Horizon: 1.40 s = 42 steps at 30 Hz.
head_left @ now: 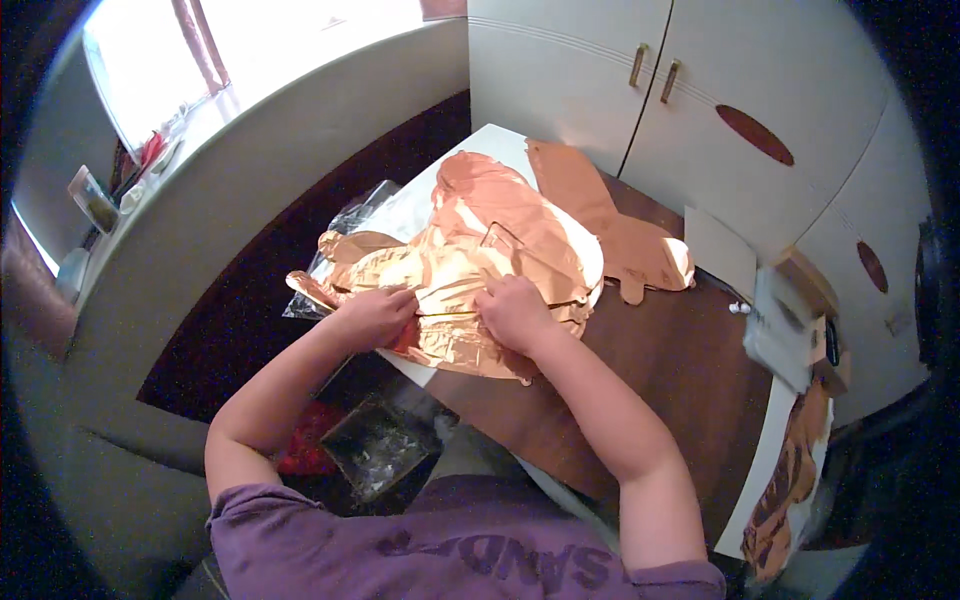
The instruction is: Folding and placing rose-gold foil balloons into retail plastic sleeves with cardboard inserts.
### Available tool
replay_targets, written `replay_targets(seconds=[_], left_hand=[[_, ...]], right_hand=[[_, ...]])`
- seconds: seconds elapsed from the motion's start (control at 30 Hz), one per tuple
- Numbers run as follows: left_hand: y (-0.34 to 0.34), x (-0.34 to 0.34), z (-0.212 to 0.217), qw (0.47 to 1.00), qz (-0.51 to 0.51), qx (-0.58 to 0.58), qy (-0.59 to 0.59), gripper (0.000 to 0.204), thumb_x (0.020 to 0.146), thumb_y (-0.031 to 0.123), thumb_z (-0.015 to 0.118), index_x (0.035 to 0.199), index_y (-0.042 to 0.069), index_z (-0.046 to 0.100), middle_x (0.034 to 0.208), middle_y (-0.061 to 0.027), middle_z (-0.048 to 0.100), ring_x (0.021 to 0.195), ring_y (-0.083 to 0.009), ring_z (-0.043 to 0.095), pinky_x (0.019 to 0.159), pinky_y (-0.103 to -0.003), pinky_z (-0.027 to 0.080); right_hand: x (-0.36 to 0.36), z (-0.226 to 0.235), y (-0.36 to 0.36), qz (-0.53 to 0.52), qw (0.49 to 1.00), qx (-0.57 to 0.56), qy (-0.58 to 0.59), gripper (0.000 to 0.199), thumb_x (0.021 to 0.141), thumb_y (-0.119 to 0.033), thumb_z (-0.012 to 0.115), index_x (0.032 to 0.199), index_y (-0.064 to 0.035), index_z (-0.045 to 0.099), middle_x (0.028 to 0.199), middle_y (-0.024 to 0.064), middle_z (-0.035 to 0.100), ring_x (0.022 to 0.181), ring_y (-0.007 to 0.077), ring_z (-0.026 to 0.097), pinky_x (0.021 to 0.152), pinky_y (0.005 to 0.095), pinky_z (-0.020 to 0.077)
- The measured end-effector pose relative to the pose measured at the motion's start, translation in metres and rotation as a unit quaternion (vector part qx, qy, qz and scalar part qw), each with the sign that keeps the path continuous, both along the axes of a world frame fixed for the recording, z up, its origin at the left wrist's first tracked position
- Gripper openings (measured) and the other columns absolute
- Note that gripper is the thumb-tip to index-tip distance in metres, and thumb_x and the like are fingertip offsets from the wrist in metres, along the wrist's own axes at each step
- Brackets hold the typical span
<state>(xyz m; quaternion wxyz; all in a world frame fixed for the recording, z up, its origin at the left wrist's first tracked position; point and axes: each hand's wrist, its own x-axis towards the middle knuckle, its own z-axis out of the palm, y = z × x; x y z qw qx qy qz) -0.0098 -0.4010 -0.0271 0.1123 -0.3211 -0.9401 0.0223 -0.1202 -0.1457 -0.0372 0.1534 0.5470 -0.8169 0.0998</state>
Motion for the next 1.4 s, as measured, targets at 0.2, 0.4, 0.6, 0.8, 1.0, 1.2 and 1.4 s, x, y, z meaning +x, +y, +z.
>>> replay_targets(seconds=[0.2,0.4,0.6,0.8,1.0,1.2,1.4], left_hand=[[-0.004,-0.008,0.023,0.97,0.108,0.16,-0.147,0.017,0.075,0.021,0.065,0.081,0.005,0.065,0.084,-0.0123,0.063,0.082,-0.0323,0.063,0.073,-0.042,0.053],[0.009,-0.031,0.067,0.931,0.239,0.1,-0.255,0.021,0.074,0.026,0.067,0.082,0.008,0.07,0.082,-0.01,0.066,0.081,-0.0297,0.065,0.071,-0.041,0.051],[0.04,-0.03,0.07,0.964,0.1,0.088,0.228,0.015,0.075,0.019,0.065,0.086,0.01,0.06,0.088,-0.0067,0.058,0.079,-0.0272,0.059,0.072,-0.044,0.043],[0.056,-0.043,0.011,0.986,0.009,0.16,0.054,0.04,0.081,0.021,0.064,0.117,0.007,0.054,0.107,-0.0131,0.058,0.098,-0.0336,0.057,0.084,-0.043,0.047],[0.046,-0.054,-0.016,0.961,0.231,0.139,-0.058,0.07,0.084,0.057,0.055,0.14,0.016,0.045,0.146,-0.0174,0.038,0.138,-0.0368,0.03,0.114,-0.05,0.02],[0.044,-0.058,-0.004,0.955,0.232,0.159,-0.091,0.071,0.078,0.056,0.063,0.131,0.009,0.054,0.14,-0.0199,0.045,0.133,-0.0365,0.036,0.112,-0.047,0.026],[0.045,-0.062,0.007,0.953,0.254,0.152,-0.059,0.068,0.074,0.049,0.069,0.125,0.005,0.056,0.129,-0.0182,0.054,0.122,-0.0339,0.048,0.107,-0.052,0.03]], right_hand=[[0.009,0.014,-0.002,-0.044,0.999,0.019,-0.02,0.019,0.082,-0.026,0.063,0.08,-0.0077,0.066,0.083,0.0083,0.064,0.078,0.0279,0.062,0.078,0.0416,0.0471],[0.017,0.015,-0.032,0.048,0.986,-0.139,-0.072,0.018,0.081,-0.022,0.066,0.088,-0.0056,0.064,0.09,0.0118,0.064,0.083,0.03,0.062,0.079,0.0419,0.0467],[-0.003,0.008,-0.052,-0.109,0.974,-0.127,-0.152,0.016,0.084,-0.016,0.055,0.079,-0.0058,0.066,0.076,0.0163,0.066,0.073,0.0346,0.066,0.068,0.0449,0.0519],[-0.048,0.031,-0.045,-0.219,0.854,-0.301,-0.364,0.025,0.078,-0.032,0.069,0.083,-0.0083,0.074,0.076,0.0184,0.068,0.072,0.033,0.067,0.068,0.0431,0.0515],[-0.063,0.111,0.045,-0.031,0.8,-0.575,-0.167,0.017,0.091,-0.016,0.063,0.1,-0.0033,0.069,0.069,0.012,0.066,0.058,0.0171,0.061,0.057,0.0321,0.0488],[0.05,0.141,0.2,-0.056,0.969,-0.224,-0.09,0.016,0.072,-0.004,0.07,0.087,-0.0077,0.065,0.07,0.0094,0.063,0.072,0.028,0.066,0.062,0.0371,0.0521],[0.143,0.087,0.286,0.009,0.993,-0.06,-0.103,0.016,0.076,-0.015,0.065,0.09,-0.0081,0.066,0.095,0.0072,0.069,0.089,0.0254,0.066,0.078,0.041,0.0516]])
